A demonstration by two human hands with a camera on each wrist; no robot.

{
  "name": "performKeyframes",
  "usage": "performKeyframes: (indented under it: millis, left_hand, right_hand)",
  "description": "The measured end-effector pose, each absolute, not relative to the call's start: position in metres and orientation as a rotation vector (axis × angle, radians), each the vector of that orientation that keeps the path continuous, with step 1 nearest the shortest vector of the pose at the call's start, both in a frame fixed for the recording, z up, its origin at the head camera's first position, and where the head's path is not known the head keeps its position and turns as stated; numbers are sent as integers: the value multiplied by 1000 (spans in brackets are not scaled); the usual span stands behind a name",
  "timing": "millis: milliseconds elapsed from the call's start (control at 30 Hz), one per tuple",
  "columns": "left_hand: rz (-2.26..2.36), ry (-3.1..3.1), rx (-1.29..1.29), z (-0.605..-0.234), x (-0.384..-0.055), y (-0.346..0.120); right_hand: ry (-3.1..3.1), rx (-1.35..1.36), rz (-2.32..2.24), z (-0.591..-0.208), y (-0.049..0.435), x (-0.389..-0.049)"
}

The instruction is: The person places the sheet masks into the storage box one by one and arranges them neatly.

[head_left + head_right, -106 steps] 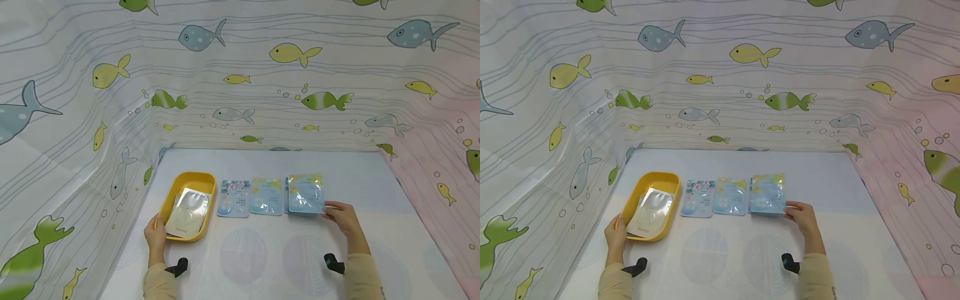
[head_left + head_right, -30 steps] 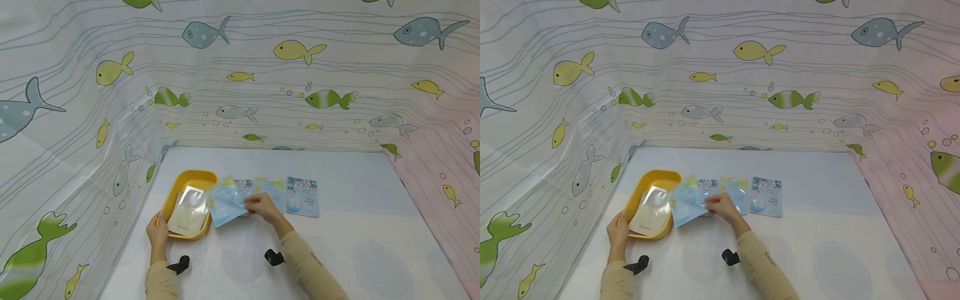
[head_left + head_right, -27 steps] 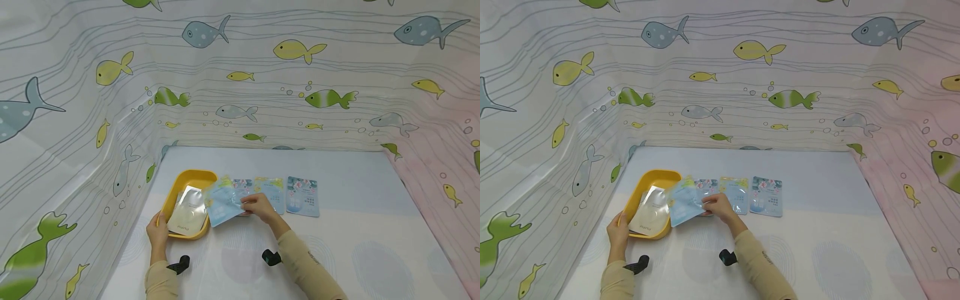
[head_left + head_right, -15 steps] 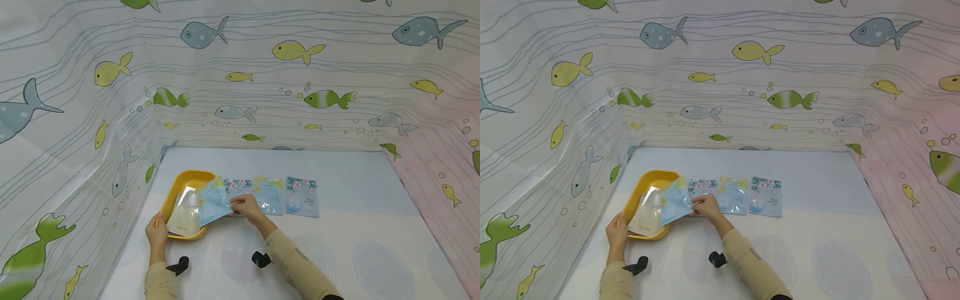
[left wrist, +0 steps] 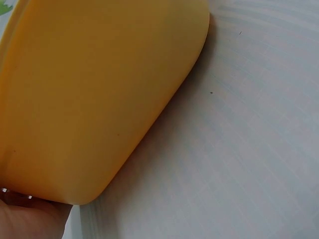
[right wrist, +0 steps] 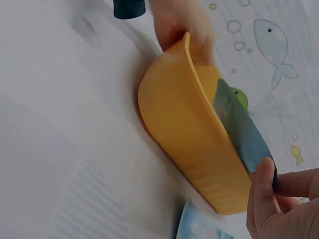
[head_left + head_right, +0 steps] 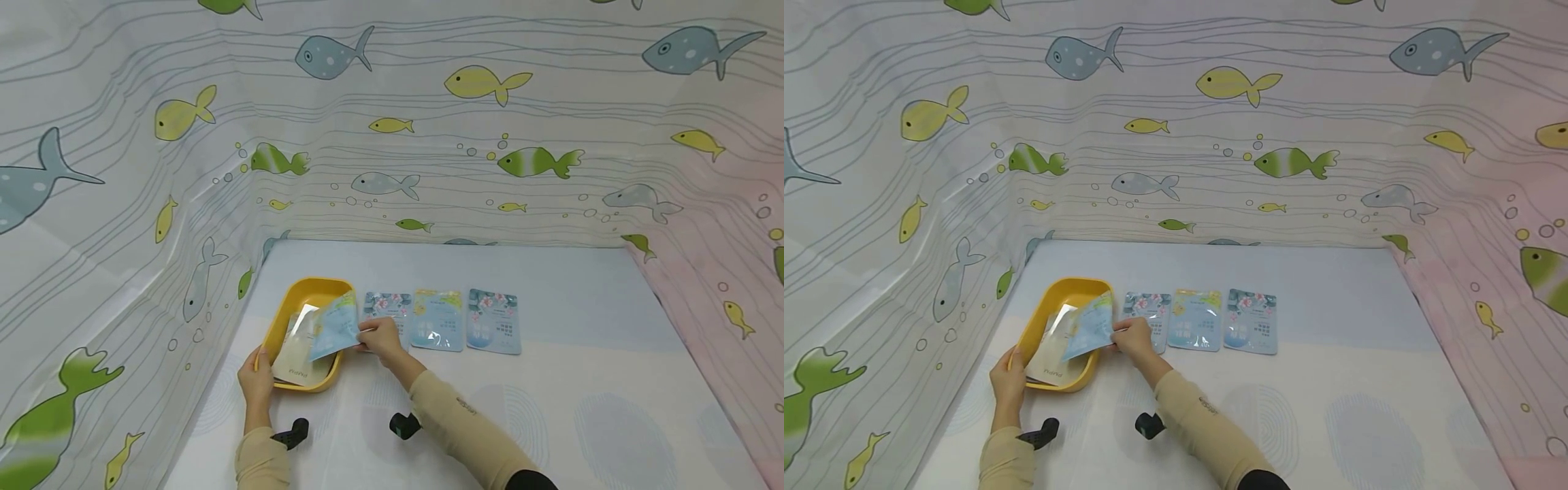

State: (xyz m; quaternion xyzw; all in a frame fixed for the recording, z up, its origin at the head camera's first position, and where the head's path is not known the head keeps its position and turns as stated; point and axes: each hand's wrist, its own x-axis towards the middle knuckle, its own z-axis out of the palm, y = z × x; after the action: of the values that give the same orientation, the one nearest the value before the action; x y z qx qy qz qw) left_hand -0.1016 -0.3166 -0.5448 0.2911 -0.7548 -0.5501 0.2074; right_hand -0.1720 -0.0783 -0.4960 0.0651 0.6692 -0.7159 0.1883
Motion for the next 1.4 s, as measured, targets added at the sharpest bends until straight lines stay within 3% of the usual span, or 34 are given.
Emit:
performKeyframes:
  millis: [733,1400]
  left_hand:
    - [-1534,-2088,799,-547,-104,-314]
    - [-1552,-2106,845,-546,-101,-317]
  right_hand:
    - [1936,138,-1945,-511,-101,-159]
    - [2176,-292,-1796,-511,-99,-151]
